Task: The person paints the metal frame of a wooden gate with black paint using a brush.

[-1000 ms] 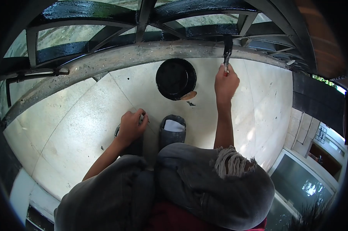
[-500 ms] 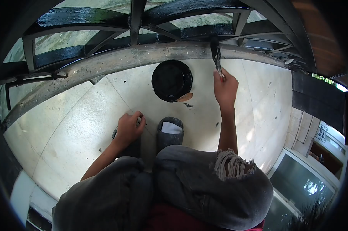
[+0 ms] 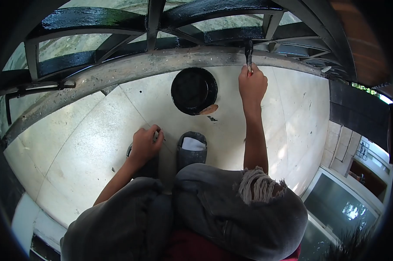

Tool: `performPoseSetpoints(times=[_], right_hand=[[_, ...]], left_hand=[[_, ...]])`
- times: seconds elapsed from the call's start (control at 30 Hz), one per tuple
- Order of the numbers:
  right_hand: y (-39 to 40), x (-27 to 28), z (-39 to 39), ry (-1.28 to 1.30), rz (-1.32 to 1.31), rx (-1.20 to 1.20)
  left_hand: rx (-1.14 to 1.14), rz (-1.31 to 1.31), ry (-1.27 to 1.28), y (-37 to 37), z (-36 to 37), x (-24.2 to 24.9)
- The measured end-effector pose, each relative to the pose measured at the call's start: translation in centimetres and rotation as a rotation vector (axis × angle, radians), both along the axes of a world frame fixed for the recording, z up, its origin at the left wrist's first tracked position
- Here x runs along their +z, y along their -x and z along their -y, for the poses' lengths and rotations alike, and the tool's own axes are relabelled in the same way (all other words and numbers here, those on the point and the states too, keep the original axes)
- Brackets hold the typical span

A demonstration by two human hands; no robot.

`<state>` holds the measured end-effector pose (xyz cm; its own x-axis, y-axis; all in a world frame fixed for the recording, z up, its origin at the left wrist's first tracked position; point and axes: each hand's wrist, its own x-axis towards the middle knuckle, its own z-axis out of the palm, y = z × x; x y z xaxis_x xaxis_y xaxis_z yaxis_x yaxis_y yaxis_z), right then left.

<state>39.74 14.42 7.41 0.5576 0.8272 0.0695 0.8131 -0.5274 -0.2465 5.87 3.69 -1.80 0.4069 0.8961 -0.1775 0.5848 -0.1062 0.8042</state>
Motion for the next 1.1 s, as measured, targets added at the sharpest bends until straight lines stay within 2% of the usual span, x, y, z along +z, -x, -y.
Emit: performPoseSetpoints(times=[0.07, 0.13, 0.2, 0.27, 0.33, 0.4, 0.43, 0.47, 0.53, 0.57, 0.63, 0.73, 0.77, 0.87, 1.0, 1.1], right_hand=[[0.4, -0.6, 0.7, -0.026, 0.104, 0.003], [0.4, -0.9, 0.6, 0.073, 0.083, 0.03], [0.2, -1.2, 0.9, -0.001, 0.026, -0.021], [-0.4, -3.0, 1.3, 0.016, 0.157, 0.04], [-0.7, -2.2, 0.9, 0.048, 0.176, 0.119], [0.8, 2.4, 0.7, -0.154, -0.04, -0.021], [0.8, 1.8, 0.8, -0.199, -0.026, -0.01], [0.0, -1.2, 1.0, -0.24, 0.184, 0.075], [-0.8, -2.6, 1.0, -0.138, 0.132, 0.103], [-0.1, -1.3, 0.4, -0.147, 0.134, 0.112], [1.1, 1.0, 1.0, -0.234, -0.119, -0.007], [1.1, -1.7, 1.0, -0.235, -0.081, -0.008], [1.4, -2.1, 1.6, -0.337, -0.12, -0.027], [1.8, -2.0, 2.1, -0.407, -0.213, -0.085], [1.2, -3.7, 0.9, -0.437, -0.125, -0.014], [1.2, -2.9, 1.3, -0.472, -0.217, -0.032]], left_hand=[[0.0, 0.014, 0.013, 0.0, 0.1, 0.3], [0.015, 0.026, 0.019, -0.1, -0.2, 0.2], [0.001, 0.02, -0.006, 0.1, -0.1, 0.1], [0.002, 0.022, 0.012, 0.1, 0.1, 0.3], [0.017, 0.027, 0.014, 0.0, -0.3, 0.1], [-0.002, 0.006, 0.007, 0.2, -0.1, 0.0], [-0.01, 0.006, 0.014, 0.3, 0.2, 0.1], [-0.008, 0.012, 0.018, 0.2, 0.2, 0.3], [0.001, 0.023, 0.004, 0.0, -0.3, 0.2], [0.008, 0.031, -0.02, 0.0, -0.2, 0.1], [0.001, 0.035, -0.028, 0.3, 0.2, 0.1], [0.015, 0.048, -0.014, 0.0, 0.2, 0.1], [0.016, 0.04, -0.013, 0.0, 0.2, 0.1], [0.014, 0.03, -0.013, 0.0, -0.2, 0.2], [-0.015, -0.004, 0.04, -0.1, -0.4, 0.8], [-0.015, -0.016, 0.01, -0.1, -0.3, 0.4]])
